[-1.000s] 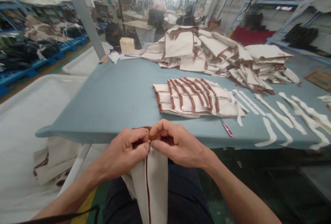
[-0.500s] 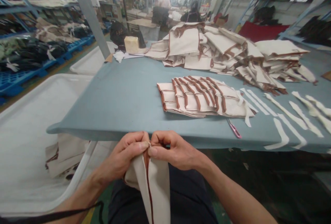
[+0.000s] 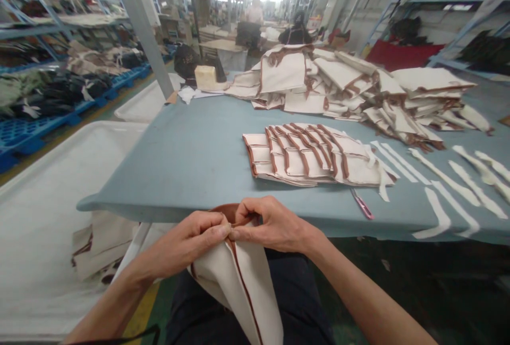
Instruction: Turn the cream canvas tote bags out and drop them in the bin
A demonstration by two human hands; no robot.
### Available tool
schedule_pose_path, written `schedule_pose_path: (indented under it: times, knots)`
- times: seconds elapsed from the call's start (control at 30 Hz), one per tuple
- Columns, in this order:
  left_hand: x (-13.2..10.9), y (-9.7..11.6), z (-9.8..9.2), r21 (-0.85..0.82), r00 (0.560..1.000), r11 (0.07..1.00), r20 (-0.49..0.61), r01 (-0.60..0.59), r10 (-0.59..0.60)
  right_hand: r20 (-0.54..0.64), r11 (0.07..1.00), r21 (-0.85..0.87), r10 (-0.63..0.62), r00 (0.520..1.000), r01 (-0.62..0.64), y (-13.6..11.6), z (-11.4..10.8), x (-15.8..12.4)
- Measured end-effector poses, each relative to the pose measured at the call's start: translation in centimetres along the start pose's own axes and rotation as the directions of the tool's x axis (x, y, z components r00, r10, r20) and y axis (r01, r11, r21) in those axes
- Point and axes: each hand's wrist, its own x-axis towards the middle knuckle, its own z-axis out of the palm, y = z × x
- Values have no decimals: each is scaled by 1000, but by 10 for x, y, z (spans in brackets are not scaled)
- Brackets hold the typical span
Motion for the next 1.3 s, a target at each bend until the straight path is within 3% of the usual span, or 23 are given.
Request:
schedule_pose_path:
  times: [0.07,0.17,0.33,0.4,0.47,0.57,0.7,0.8,0.97,1.07,1.17,1.23,1.3]
  knots:
    - [1,4,4,67,998,997,-45,-33,36,-70,1000,-13,8,998,-9,-1,3,-4]
    - [3,8,16,134,974,988,-199,-78,104,-246,993,-119,-35,969,6,-10,10,-12]
    - [9,10,32,306,884,949,-421,-75,205,-377,943,-294,35,925,-156,-22,23,-22]
    - [13,9,35,314,849,947,-481,-67,219,-438,911,-374,-8,899,-174,-18,29,-24]
    - [17,7,39,245,823,967,-533,-72,196,-476,870,-455,-59,878,-188,-9,37,-25]
    - [21,3,48,-1,794,997,-605,-71,56,-438,866,-487,-126,890,-117,5,49,-26]
    - [24,-3,64,-229,756,972,-646,-57,-108,-379,954,-270,-233,896,134,19,58,-25]
    - [28,-2,71,-343,773,938,-608,-52,-179,-368,964,-167,-257,894,208,23,56,-26]
    - [30,2,66,-366,820,929,-547,-53,-169,-340,974,-134,-219,915,183,22,42,-29]
    - [29,-2,61,-235,835,971,-543,-46,-91,-361,979,-167,-173,916,119,24,36,-33]
    - [31,-17,58,33,847,999,-531,-7,24,-376,957,-291,-119,919,5,28,34,-37]
    - [37,-30,56,97,862,995,-506,7,44,-358,924,-365,-27,933,-113,28,32,-41]
    - [44,-41,54,131,869,991,-492,19,48,-380,926,-311,85,921,-214,25,30,-48]
